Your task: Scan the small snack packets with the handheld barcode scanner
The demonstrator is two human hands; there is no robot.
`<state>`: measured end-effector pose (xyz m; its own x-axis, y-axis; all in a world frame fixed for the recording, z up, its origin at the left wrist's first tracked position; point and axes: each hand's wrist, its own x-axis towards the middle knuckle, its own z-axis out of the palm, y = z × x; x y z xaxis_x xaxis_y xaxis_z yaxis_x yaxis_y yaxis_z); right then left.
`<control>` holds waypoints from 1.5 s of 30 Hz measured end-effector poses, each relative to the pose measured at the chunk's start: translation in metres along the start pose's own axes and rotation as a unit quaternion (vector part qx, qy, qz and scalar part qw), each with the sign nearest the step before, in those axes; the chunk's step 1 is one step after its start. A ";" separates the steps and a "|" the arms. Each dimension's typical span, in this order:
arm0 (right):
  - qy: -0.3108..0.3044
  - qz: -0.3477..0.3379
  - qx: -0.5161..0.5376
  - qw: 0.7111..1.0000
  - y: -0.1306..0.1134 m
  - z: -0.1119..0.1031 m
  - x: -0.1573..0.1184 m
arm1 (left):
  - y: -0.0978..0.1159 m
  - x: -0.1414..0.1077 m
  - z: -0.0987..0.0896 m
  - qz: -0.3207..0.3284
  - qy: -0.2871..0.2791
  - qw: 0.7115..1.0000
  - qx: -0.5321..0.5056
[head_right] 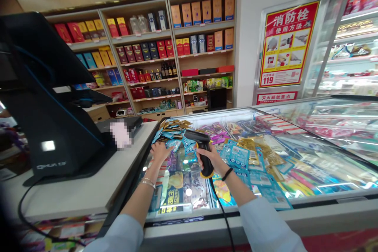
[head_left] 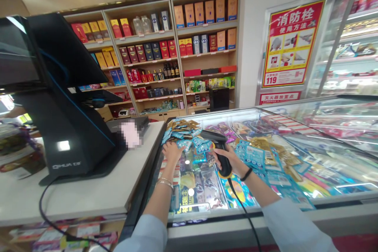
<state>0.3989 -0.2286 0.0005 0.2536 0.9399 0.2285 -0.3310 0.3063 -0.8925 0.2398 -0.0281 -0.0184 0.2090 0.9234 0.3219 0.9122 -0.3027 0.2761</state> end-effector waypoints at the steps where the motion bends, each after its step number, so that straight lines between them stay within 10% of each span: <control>1: 0.001 -0.007 0.000 1.000 0.000 0.000 0.000 | 0.000 0.001 0.000 -0.007 0.001 1.000 -0.011; 10: 0.021 -0.032 -0.017 0.999 -0.009 0.004 -0.005 | 0.007 0.002 -0.015 0.042 0.014 0.948 -0.316; 18: 0.017 -0.070 -0.153 0.986 -0.034 0.009 -0.016 | 0.028 -0.001 -0.028 0.089 0.042 0.740 -0.665; 29: -0.038 -0.067 -0.237 0.968 -0.059 0.003 -0.038 | 0.015 -0.001 -0.037 0.032 0.179 0.722 -0.668; 45: -0.055 -0.010 -0.233 0.971 -0.056 0.004 -0.039 | 0.015 0.000 -0.033 0.038 0.183 0.718 -0.671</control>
<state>0.4038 -0.2816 0.0429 0.1484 0.9526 0.2655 0.1277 0.2478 -0.9604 0.2418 -0.0403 0.0155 -0.0903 0.8424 0.5312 -0.3080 -0.5309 0.7895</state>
